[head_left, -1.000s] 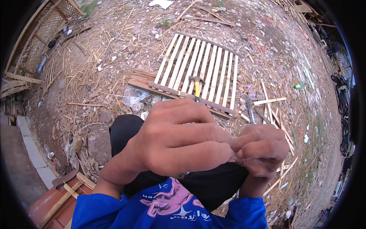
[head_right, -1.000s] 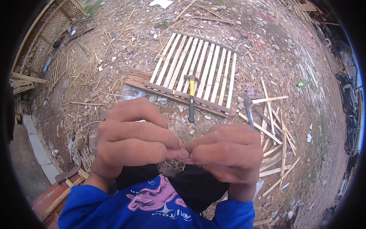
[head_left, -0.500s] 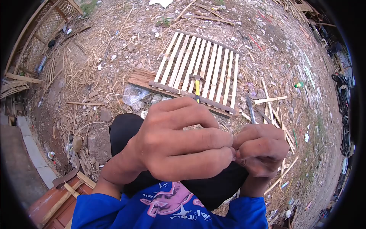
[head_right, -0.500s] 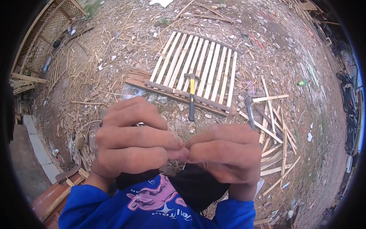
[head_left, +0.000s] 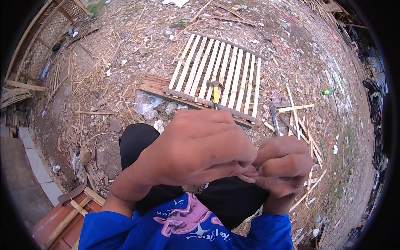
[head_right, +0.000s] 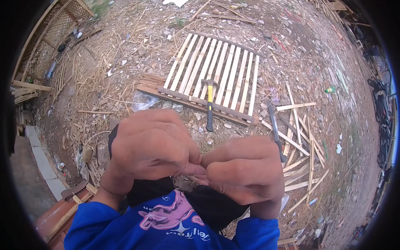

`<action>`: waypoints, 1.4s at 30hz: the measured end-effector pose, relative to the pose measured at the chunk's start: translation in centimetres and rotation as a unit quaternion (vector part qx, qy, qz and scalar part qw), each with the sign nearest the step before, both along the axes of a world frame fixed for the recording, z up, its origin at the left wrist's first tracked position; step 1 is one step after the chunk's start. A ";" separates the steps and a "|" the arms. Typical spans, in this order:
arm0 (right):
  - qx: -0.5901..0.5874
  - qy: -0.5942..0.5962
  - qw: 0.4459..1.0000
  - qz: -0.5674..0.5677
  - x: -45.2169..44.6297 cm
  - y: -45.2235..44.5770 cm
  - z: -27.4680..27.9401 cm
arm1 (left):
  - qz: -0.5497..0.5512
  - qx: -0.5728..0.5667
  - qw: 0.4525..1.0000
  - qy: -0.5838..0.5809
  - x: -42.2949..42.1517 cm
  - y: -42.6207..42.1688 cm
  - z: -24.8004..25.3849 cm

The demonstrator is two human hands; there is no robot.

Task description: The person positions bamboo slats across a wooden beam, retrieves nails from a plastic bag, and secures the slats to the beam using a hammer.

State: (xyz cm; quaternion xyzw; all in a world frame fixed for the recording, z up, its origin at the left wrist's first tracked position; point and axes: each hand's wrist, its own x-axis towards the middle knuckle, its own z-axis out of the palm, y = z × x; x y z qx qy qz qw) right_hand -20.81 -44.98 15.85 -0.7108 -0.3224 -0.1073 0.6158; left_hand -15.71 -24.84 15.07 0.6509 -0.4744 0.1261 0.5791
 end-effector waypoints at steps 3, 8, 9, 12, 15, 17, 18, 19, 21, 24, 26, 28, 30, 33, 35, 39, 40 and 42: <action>0.007 -0.025 1.000 0.005 0.3 0.1 -0.6 | -0.025 0.021 0.999 0.037 0.2 0.3 0.2; -0.001 -0.022 1.000 0.008 0.4 0.3 -0.3 | -0.030 0.022 0.997 0.063 0.1 0.2 0.3; -0.001 -0.007 1.000 0.005 0.3 0.3 -0.1 | -0.031 0.024 0.997 0.065 0.1 0.2 0.3; 0.008 0.014 1.000 0.011 0.2 0.2 -0.1 | -0.037 0.015 0.996 0.078 0.1 0.1 0.1; 0.015 0.017 1.000 0.017 0.2 0.0 -0.3 | -0.043 0.004 0.996 0.084 0.1 -0.1 0.1; 0.017 0.016 1.000 0.017 0.2 0.0 -0.3 | -0.049 0.004 0.995 0.088 0.1 0.0 0.2; 0.017 0.015 1.000 0.016 0.2 0.1 -0.3 | -0.052 0.004 0.995 0.090 0.2 0.0 0.2; 0.018 0.014 1.000 0.014 0.2 0.1 -0.3 | -0.052 0.007 0.994 0.091 0.1 0.0 0.2; 0.014 0.013 1.000 0.016 0.2 0.0 -0.4 | -0.053 0.013 0.994 0.093 0.1 0.0 0.1; 0.013 0.019 1.000 0.015 0.1 -0.1 -0.4 | -0.059 0.009 0.994 0.096 0.2 0.0 0.0; 0.018 0.014 1.000 0.004 0.1 0.0 -0.5 | -0.063 0.009 0.994 0.094 0.3 0.0 0.0; 0.028 -0.002 1.000 -0.014 0.2 0.4 -0.9 | -0.065 0.009 0.993 0.094 0.3 0.0 0.0; 0.019 0.012 1.000 0.001 0.1 0.0 -0.6 | -0.066 0.010 0.993 0.095 0.3 0.0 0.1; 0.008 0.012 1.000 0.009 0.2 -0.1 -0.4 | -0.067 0.008 0.993 0.094 0.4 0.0 0.0; -0.002 0.010 1.000 0.008 0.3 -0.1 -0.3 | -0.062 0.013 0.993 0.104 0.3 0.0 0.0; -0.008 0.036 0.998 -0.049 -0.3 -0.1 -0.3 | -0.030 0.074 0.994 0.076 0.3 1.0 0.1; -0.002 0.046 0.997 -0.070 -0.5 0.0 -0.4 | -0.016 0.040 0.994 0.099 0.2 1.8 0.0; 0.038 0.105 0.985 -0.133 -1.1 -0.8 -0.5 | 0.018 -0.018 0.989 0.148 -0.5 4.9 -1.1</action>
